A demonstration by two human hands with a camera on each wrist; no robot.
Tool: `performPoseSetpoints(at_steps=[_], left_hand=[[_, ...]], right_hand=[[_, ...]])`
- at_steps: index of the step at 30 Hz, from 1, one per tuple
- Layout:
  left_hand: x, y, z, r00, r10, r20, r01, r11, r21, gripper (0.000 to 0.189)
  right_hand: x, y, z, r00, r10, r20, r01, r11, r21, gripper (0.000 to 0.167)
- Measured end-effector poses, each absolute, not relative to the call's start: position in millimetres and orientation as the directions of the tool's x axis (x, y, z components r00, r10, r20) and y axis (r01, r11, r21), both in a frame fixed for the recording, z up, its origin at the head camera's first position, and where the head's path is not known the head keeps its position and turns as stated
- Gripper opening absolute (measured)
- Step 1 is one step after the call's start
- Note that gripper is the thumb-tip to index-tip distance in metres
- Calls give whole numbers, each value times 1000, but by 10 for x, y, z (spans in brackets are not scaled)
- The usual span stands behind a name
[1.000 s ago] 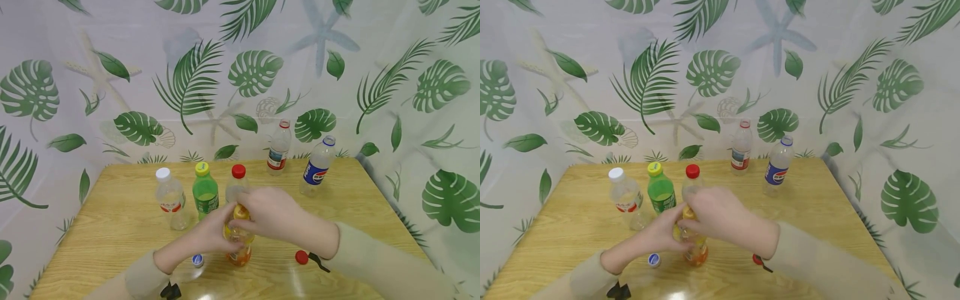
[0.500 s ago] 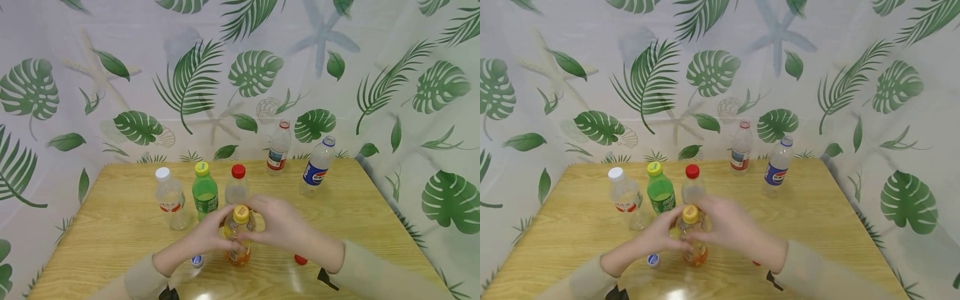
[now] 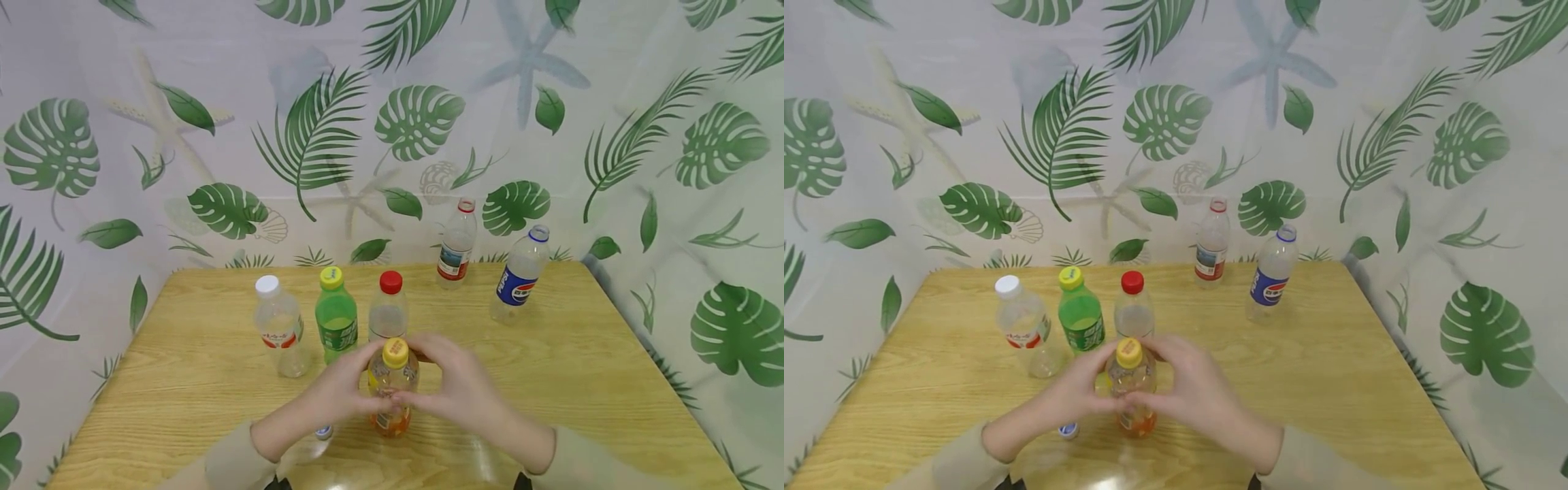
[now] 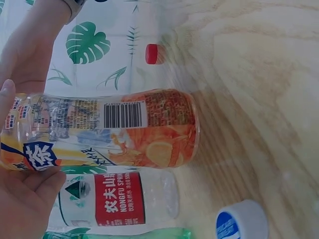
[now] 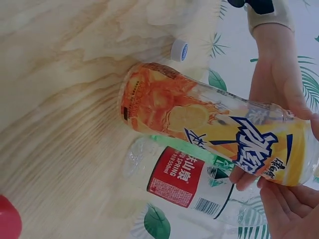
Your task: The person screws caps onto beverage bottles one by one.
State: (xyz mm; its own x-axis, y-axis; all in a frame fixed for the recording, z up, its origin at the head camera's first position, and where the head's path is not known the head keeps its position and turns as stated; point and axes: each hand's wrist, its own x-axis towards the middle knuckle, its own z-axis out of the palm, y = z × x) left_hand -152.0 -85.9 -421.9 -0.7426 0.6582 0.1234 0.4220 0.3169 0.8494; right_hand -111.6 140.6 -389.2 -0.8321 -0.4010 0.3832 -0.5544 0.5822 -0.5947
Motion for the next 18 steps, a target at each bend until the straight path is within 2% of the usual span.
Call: performPoseSetpoints(at_steps=[6, 12, 14, 18], left_hand=[[-1531, -894, -4181, -724, 684, 92, 493, 419, 763, 83], [-1572, -997, -4075, -672, 738, 58, 505, 399, 765, 74], [-1582, -1028, -4064, -667, 743, 59, 502, 389, 773, 70], [-1556, -1041, -4103, -695, 715, 80, 490, 389, 780, 64]], right_hand=[[-1102, 1406, -3945, -831, -384, 402, -556, 593, -583, 60], [-1097, 1394, -3927, -830, -389, 400, -558, 595, -579, 60], [-1092, 1394, -3924, -834, -389, 392, -552, 594, -585, 60], [-1079, 1402, -3928, -850, -378, 367, -526, 587, -615, 60]])
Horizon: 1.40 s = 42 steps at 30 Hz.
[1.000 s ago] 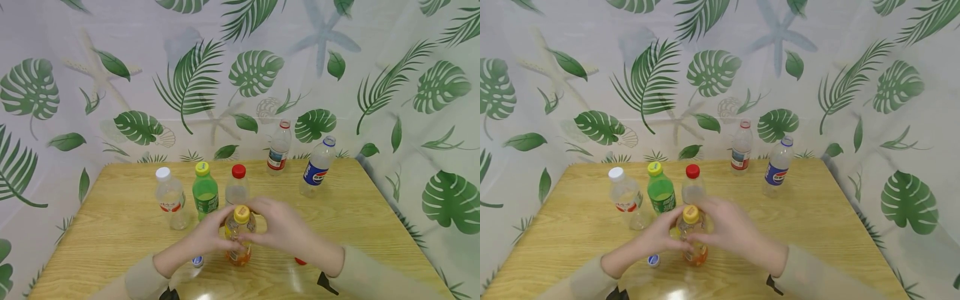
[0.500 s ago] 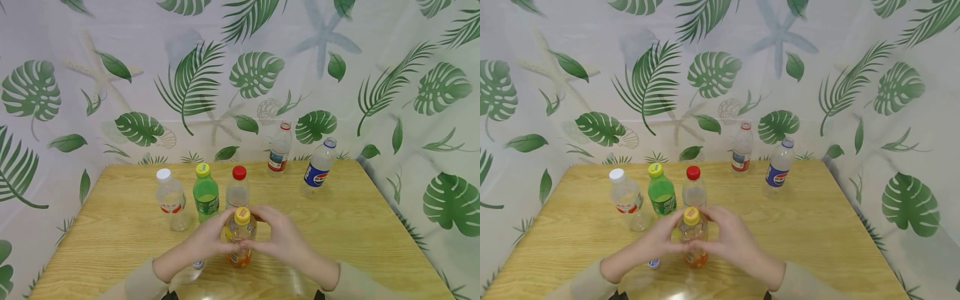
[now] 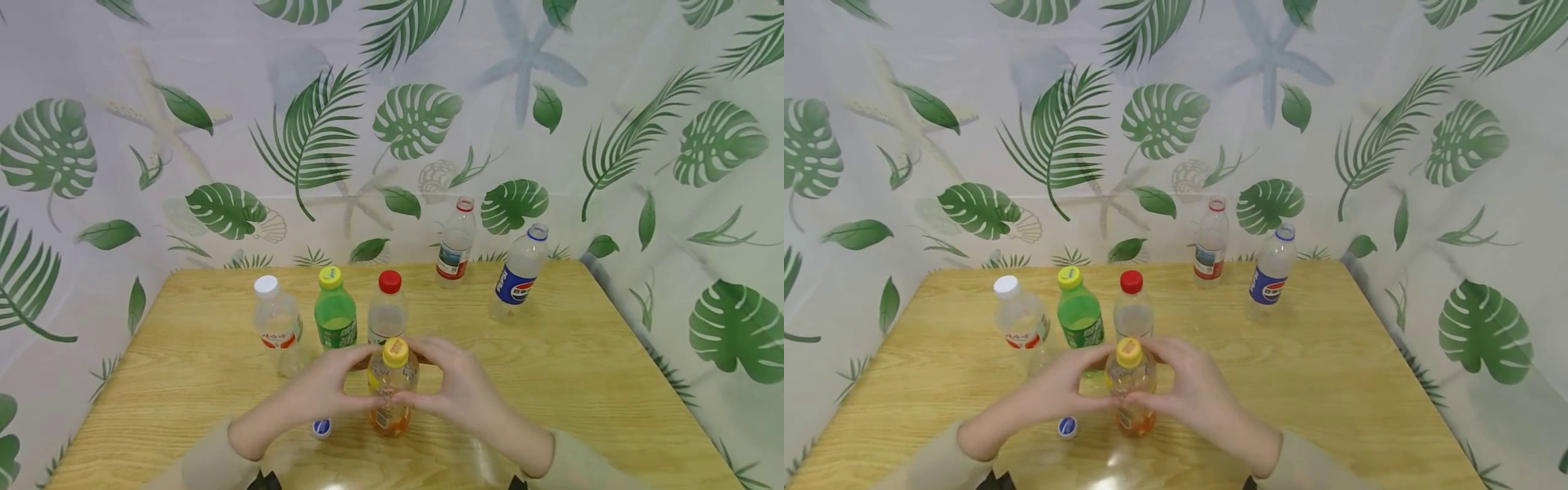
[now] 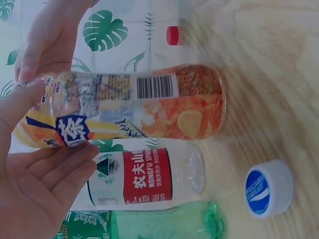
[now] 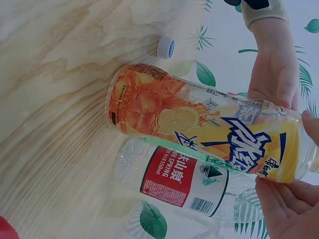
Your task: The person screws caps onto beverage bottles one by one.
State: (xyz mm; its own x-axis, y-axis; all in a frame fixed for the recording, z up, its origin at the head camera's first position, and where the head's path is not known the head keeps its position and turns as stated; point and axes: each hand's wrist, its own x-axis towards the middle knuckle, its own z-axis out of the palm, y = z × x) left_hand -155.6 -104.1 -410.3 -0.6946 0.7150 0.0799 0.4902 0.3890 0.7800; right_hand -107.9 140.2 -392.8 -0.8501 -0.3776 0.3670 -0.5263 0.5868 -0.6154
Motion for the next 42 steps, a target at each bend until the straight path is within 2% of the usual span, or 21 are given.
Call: performPoseSetpoints(at_steps=[8, 16, 23, 30, 42], left_hand=[[-1431, -972, -4129, -776, 616, 134, 453, 397, 798, 65], [-1368, -856, -4109, -812, 557, 172, 449, 409, 794, 63], [-1344, -740, -4109, -817, 528, 232, 486, 413, 770, 65], [-1349, -618, -4102, -795, 504, 339, 577, 452, 680, 62], [-1439, -376, -4079, -804, 479, 353, 586, 534, 610, 53]], right_hand=[[-1062, 1409, -3941, -902, -298, 312, -431, 572, -698, 62], [-1054, 1485, -3949, -899, -252, 358, -436, 588, -681, 60], [-1035, 1582, -3933, -900, -238, 366, -433, 593, -679, 58], [-1048, 1674, -3912, -896, -212, 390, -432, 616, -658, 60], [-1114, 1833, -3889, -901, -166, 400, -401, 671, -624, 61]])
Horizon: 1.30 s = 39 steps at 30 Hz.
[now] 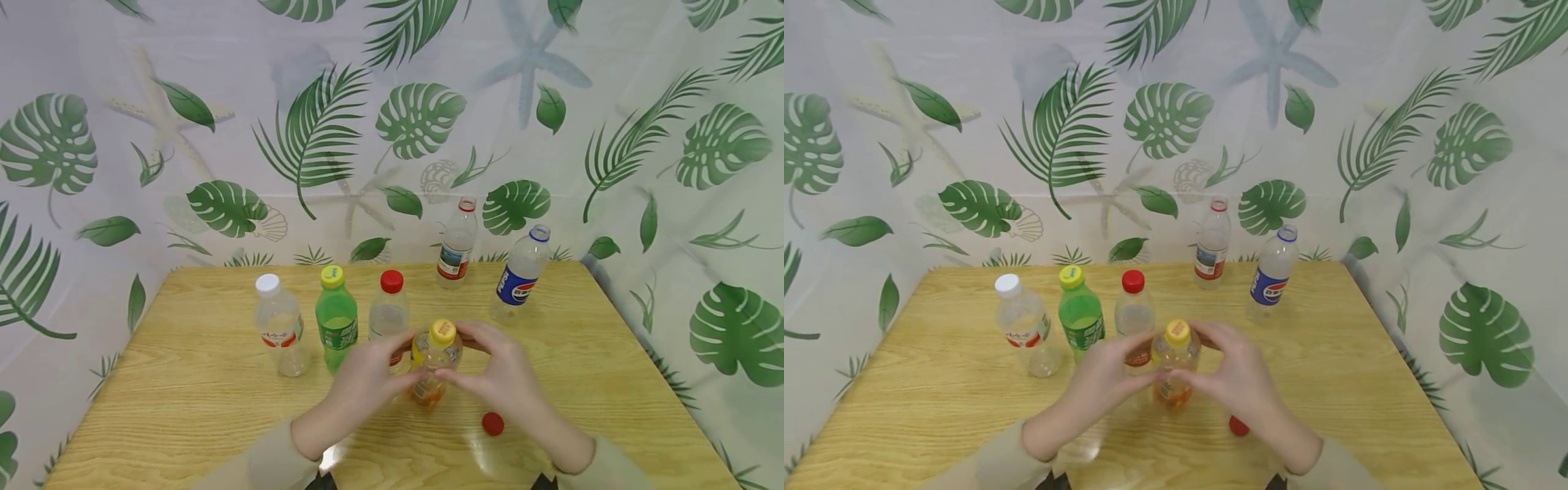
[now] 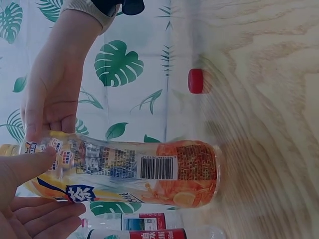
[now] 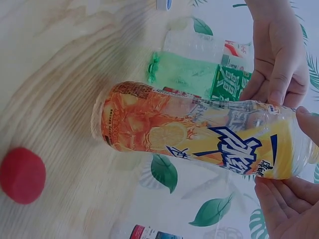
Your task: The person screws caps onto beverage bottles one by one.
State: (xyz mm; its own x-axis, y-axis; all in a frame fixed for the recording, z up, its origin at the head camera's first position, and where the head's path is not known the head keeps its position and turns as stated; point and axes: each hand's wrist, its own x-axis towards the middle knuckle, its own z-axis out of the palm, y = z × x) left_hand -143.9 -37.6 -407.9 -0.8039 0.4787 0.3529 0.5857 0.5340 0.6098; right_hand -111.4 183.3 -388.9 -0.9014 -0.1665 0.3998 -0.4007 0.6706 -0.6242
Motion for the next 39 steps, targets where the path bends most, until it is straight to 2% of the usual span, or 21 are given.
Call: performPoseSetpoints(at_steps=[6, 12, 30, 39], left_hand=[[-1474, -284, -4030, -810, 461, 362, 584, 582, 566, 51], [-1506, -213, -4001, -818, 441, 369, 574, 590, 568, 50], [-1595, -71, -4076, -820, 387, 422, 565, 669, 484, 50], [-1618, -39, -4068, -820, 374, 434, 558, 693, 457, 47]], right_hand=[[-1176, 1888, -3870, -899, -141, 415, -392, 683, -616, 62], [-1263, 1928, -3860, -902, -132, 411, -380, 695, -610, 62], [-1457, 2017, -3971, -926, -103, 362, -338, 654, -677, 61], [-1558, 2030, -3977, -913, -120, 389, -371, 640, -673, 61]])
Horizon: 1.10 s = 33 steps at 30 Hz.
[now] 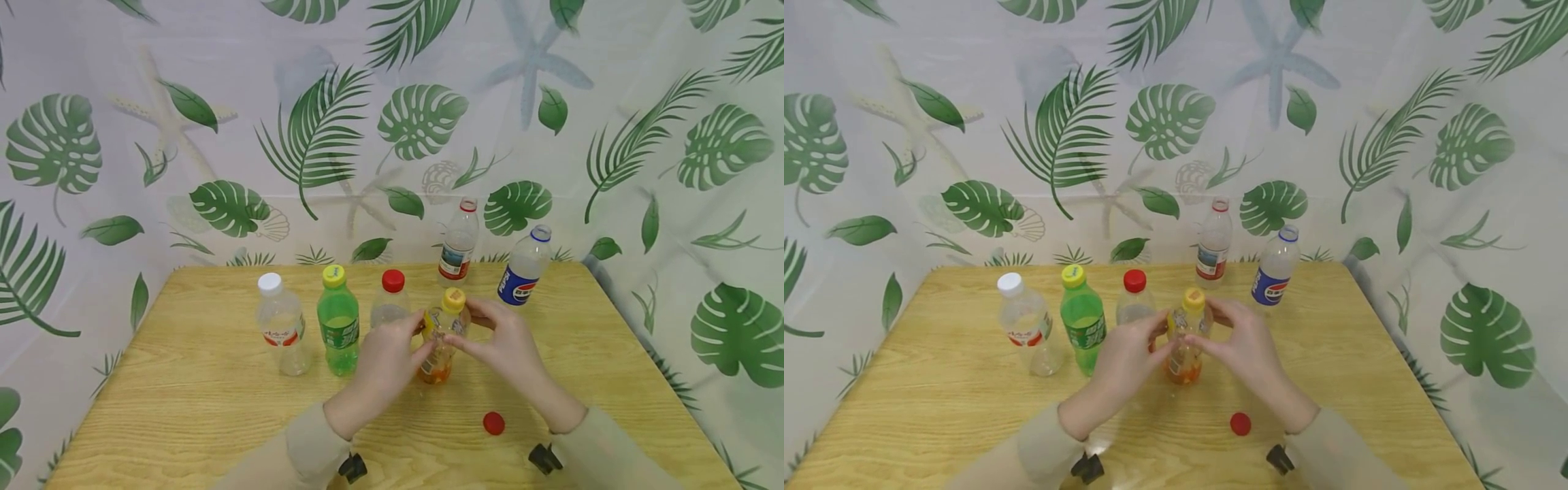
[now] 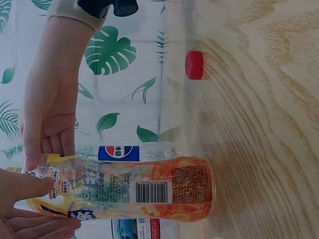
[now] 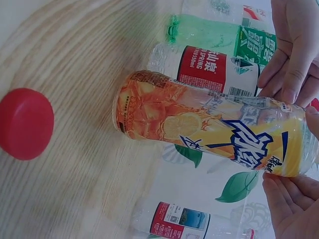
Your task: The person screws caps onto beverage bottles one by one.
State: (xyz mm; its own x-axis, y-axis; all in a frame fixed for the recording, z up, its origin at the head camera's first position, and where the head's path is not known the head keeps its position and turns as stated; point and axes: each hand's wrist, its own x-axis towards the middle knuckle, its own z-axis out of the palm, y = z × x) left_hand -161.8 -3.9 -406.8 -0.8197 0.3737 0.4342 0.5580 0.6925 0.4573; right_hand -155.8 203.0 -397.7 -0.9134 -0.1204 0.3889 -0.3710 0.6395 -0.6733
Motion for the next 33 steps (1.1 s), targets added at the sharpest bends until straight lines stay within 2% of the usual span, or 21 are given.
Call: performPoseSetpoints(at_steps=[15, 24, 33], left_hand=[[-1565, -21, -4031, -874, 374, 310, 483, 740, 469, 69], [-1529, -32, -4019, -857, 392, 335, 510, 740, 438, 70], [-1529, -30, -4012, -861, 387, 330, 504, 732, 459, 70]], right_hand=[[-1683, 2009, -3974, -931, -135, 339, -347, 609, -713, 60], [-1742, 2013, -3987, -934, -138, 329, -342, 607, -717, 61], [-1776, 2010, -4011, -920, -148, 363, -372, 617, -694, 59]])
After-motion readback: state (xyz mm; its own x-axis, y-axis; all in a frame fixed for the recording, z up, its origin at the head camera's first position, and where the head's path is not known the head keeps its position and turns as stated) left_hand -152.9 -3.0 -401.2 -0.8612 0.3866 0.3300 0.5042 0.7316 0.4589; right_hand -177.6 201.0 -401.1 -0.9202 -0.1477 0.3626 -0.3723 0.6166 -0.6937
